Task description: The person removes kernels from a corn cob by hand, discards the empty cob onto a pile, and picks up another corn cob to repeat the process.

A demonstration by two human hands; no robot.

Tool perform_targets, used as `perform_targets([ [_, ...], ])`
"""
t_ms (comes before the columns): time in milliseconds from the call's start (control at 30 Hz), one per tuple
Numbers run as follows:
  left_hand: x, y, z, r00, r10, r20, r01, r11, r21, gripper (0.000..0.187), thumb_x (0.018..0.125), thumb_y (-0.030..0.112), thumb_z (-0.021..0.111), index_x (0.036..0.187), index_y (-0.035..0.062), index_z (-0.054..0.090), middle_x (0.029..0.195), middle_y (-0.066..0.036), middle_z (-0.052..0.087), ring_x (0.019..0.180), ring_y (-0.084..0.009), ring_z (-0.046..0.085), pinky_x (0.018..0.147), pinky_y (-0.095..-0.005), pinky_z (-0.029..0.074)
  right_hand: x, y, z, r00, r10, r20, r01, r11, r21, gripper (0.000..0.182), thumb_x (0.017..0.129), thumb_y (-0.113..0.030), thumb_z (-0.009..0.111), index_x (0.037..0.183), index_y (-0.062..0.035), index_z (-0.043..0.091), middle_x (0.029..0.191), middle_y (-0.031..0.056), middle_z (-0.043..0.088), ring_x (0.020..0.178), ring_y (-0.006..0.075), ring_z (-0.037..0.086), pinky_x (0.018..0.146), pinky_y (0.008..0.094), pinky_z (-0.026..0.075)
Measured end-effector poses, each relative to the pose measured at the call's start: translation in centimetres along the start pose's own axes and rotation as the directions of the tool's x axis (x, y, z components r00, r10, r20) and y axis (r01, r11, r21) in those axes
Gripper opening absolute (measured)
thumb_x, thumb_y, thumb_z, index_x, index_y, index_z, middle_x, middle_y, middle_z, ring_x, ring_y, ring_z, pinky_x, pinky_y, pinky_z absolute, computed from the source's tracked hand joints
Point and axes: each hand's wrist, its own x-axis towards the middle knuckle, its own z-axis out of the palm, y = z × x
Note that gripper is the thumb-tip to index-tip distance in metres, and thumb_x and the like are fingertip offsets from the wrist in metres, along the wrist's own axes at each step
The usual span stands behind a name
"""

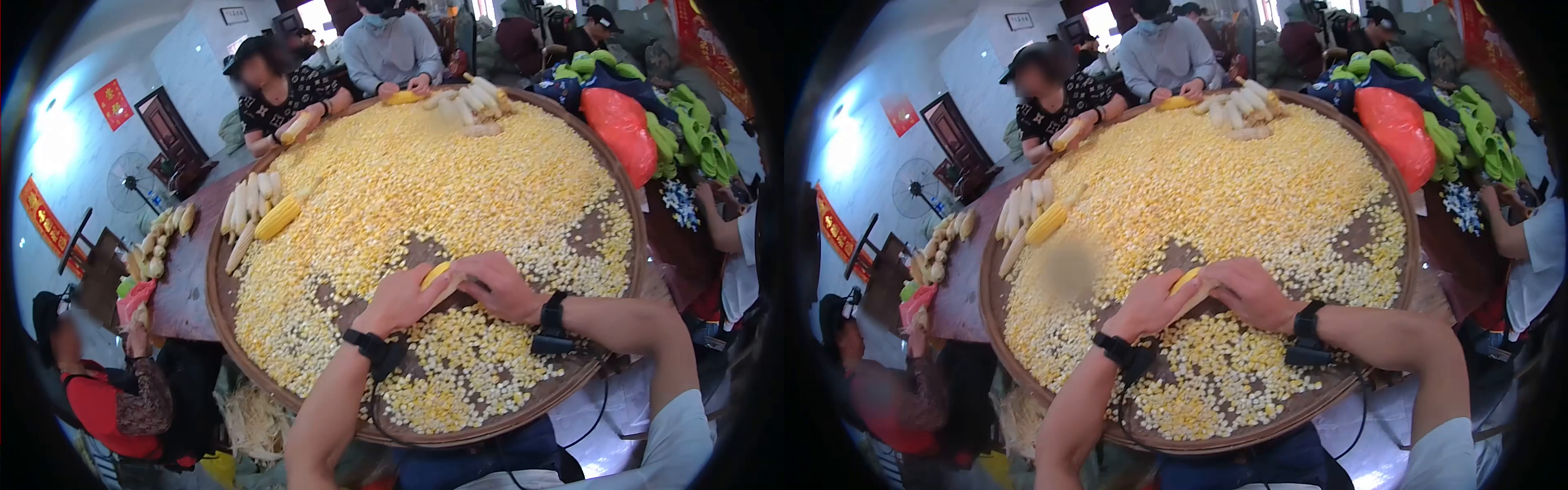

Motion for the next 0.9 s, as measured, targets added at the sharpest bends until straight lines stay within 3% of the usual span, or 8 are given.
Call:
perform_targets([
  [167,0.0,-0.3,0.3,1.000,-0.023,-0.004,0.023,0.999,-0.044,0.059,0.109,0.060,0.055,0.116,0.0037,0.072,0.098,-0.027,0.076,0.094,-0.0490,0.072,0.082,-0.0558,0.055,0.4,-0.8,-0.5,1.000,-0.004,-0.003,0.004,1.000,-0.024,0.038,0.092,-0.007,0.082,0.130,-0.0101,0.073,0.113,0.0078,0.075,0.106,0.0324,0.070,0.094,0.0436,0.054],
  [200,0.1,-0.7,0.5,1.000,-0.008,-0.026,0.007,0.998,-0.057,0.063,0.108,0.063,0.053,0.116,0.0035,0.072,0.095,-0.027,0.076,0.092,-0.0488,0.073,0.081,-0.0562,0.056,0.4,-0.7,-0.6,1.000,-0.025,0.018,0.025,1.000,-0.013,0.041,0.093,-0.008,0.083,0.132,-0.0097,0.071,0.115,0.0088,0.073,0.107,0.0327,0.068,0.094,0.0439,0.053],
  [300,0.1,-1.2,0.8,0.999,-0.008,-0.032,0.006,0.998,-0.060,0.066,0.108,0.065,0.053,0.115,0.0024,0.072,0.090,-0.027,0.075,0.087,-0.0481,0.073,0.079,-0.0559,0.056,0.1,-0.5,-0.5,0.995,0.093,0.045,-0.094,0.995,0.016,0.046,0.094,-0.013,0.083,0.138,-0.0097,0.068,0.125,0.0115,0.071,0.113,0.0342,0.066,0.096,0.0450,0.052],
  [333,0.0,-0.8,0.5,1.000,-0.010,-0.022,0.009,0.998,-0.058,0.066,0.108,0.065,0.053,0.115,0.0024,0.072,0.089,-0.027,0.075,0.087,-0.0481,0.073,0.079,-0.0557,0.056,0.0,-0.4,-0.7,0.978,0.177,0.114,-0.179,0.984,0.010,0.052,0.096,-0.017,0.082,0.143,-0.0094,0.064,0.132,0.0147,0.067,0.120,0.0363,0.064,0.102,0.0459,0.051],
  [433,-0.3,-0.3,0.2,1.000,-0.020,-0.009,0.020,0.999,-0.045,0.064,0.108,0.064,0.055,0.114,0.0026,0.072,0.089,-0.027,0.075,0.087,-0.0478,0.073,0.079,-0.0554,0.056,-0.1,-0.1,-0.2,0.980,0.189,0.054,-0.192,0.980,0.059,0.052,0.097,-0.019,0.081,0.145,-0.0091,0.063,0.135,0.0164,0.066,0.126,0.0373,0.062,0.108,0.0465,0.050],
  [667,-0.2,0.6,-0.6,0.994,-0.085,0.075,0.091,0.992,-0.087,0.064,0.102,0.068,0.061,0.109,0.0055,0.072,0.088,-0.024,0.075,0.086,-0.0458,0.074,0.076,-0.0537,0.056,-0.1,0.5,0.1,0.995,0.078,0.066,-0.083,0.993,0.080,0.046,0.096,-0.014,0.082,0.139,-0.0077,0.068,0.135,0.0150,0.067,0.124,0.0367,0.065,0.107,0.0451,0.052],
  [900,-0.3,0.1,-0.4,0.997,-0.048,0.053,0.051,0.998,-0.047,0.065,0.098,0.071,0.065,0.106,0.0063,0.073,0.087,-0.023,0.075,0.085,-0.0448,0.074,0.074,-0.0527,0.056,-0.2,0.3,0.0,0.990,0.134,0.039,-0.138,0.984,0.109,0.040,0.095,-0.016,0.083,0.132,-0.0075,0.069,0.131,0.0135,0.068,0.122,0.0348,0.066,0.104,0.0445,0.053],
])
